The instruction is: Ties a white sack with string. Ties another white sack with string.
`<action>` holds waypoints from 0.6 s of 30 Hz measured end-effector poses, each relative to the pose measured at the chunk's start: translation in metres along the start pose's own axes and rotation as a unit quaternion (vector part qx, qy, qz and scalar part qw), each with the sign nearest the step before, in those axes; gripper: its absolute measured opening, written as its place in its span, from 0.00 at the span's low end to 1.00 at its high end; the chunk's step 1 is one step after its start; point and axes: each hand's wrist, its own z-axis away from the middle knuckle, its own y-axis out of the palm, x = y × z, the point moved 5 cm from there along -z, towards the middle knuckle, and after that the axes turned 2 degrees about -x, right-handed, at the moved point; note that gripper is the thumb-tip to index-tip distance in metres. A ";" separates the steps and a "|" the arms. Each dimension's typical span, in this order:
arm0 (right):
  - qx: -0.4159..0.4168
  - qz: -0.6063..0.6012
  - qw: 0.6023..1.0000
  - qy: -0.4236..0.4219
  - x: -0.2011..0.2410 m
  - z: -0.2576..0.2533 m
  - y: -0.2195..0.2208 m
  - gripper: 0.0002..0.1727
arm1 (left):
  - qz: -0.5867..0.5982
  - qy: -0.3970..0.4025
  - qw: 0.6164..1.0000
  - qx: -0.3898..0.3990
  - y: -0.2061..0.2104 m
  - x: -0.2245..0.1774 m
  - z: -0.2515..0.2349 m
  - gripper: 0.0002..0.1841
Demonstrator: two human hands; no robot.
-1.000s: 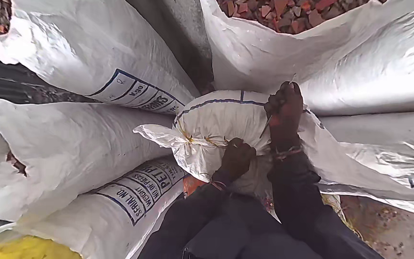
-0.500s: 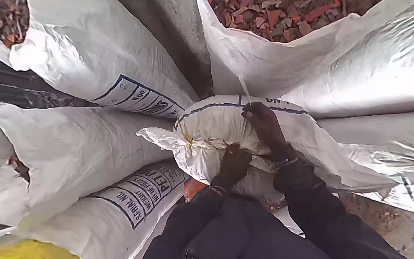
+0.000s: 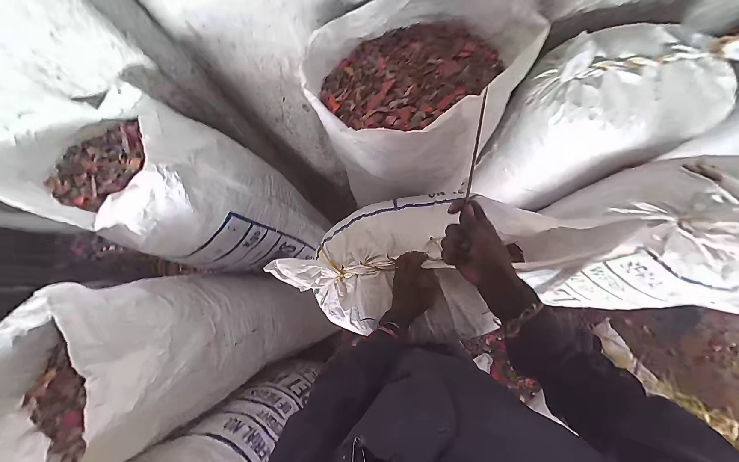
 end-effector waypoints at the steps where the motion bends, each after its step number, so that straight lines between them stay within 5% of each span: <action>1: -0.046 -0.023 0.999 -0.001 -0.008 0.017 -0.003 0.17 | 0.025 0.007 1.000 0.000 -0.003 0.000 -0.001 0.27; 3: -0.117 -0.085 0.989 -0.014 -0.030 0.046 -0.014 0.18 | 0.011 0.043 0.998 0.040 -0.005 -0.009 -0.009 0.31; 6: -0.169 -0.153 0.973 -0.042 -0.051 0.083 -0.020 0.19 | -0.028 0.102 0.969 0.223 0.009 -0.041 -0.004 0.14; 12: -0.138 -0.112 0.977 -0.119 -0.060 0.162 -0.008 0.11 | -0.004 0.261 0.811 0.523 -0.008 -0.091 0.043 0.11; 14: -0.149 -0.097 0.975 -0.134 -0.057 0.159 -0.014 0.10 | -0.017 0.282 0.783 0.555 0.002 -0.091 0.037 0.12; 18: -0.163 -0.050 0.963 -0.209 -0.044 0.155 -0.009 0.07 | 0.007 0.263 0.824 0.501 0.002 -0.093 0.022 0.12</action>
